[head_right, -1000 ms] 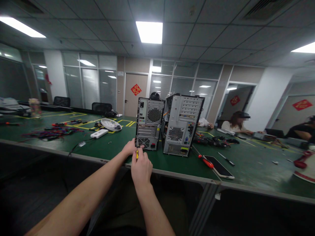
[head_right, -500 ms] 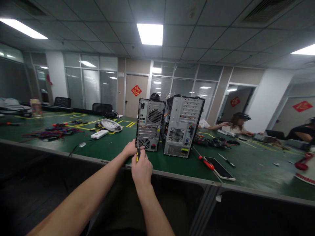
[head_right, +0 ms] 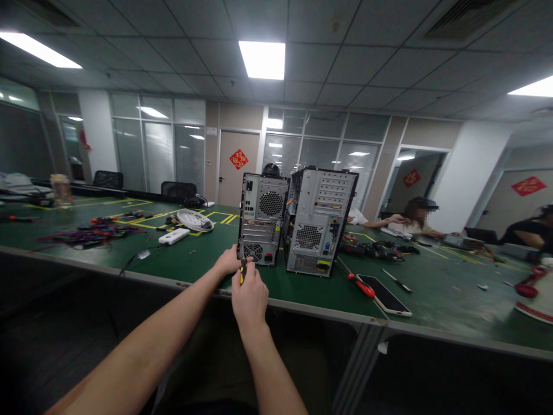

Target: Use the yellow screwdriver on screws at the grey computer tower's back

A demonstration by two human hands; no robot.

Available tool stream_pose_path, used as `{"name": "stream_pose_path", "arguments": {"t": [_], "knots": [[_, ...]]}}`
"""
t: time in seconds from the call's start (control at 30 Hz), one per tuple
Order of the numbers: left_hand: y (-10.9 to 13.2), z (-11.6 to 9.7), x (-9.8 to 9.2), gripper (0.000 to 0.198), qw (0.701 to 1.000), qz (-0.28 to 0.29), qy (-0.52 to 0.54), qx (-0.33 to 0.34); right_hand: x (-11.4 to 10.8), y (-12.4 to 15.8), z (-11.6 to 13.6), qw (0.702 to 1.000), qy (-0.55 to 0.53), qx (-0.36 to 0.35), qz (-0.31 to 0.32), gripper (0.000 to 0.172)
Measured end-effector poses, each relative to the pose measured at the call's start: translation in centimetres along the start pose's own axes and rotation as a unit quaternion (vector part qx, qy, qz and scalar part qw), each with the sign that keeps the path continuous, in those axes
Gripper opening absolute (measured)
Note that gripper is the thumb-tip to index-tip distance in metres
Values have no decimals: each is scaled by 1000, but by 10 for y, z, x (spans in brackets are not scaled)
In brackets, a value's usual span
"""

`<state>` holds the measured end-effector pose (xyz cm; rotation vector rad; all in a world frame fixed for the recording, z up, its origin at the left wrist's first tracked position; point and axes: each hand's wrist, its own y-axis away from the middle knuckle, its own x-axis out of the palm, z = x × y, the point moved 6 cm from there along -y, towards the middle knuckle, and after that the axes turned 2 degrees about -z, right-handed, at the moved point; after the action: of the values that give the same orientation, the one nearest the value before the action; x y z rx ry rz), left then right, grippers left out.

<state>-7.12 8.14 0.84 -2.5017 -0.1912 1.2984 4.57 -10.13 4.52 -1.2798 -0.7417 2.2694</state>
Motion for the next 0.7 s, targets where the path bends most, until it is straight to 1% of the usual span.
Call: {"name": "stream_pose_path", "arguments": {"t": [0.47,0.7], "knots": [[-3,4,3,78,1000,1,6,-1,1,-1,-1,1000,-15,-10,-11,21],[-5,6,6,78,1000,-3,10,-2,-1,-2,-2,1000,-6,-10,-8,28]]}}
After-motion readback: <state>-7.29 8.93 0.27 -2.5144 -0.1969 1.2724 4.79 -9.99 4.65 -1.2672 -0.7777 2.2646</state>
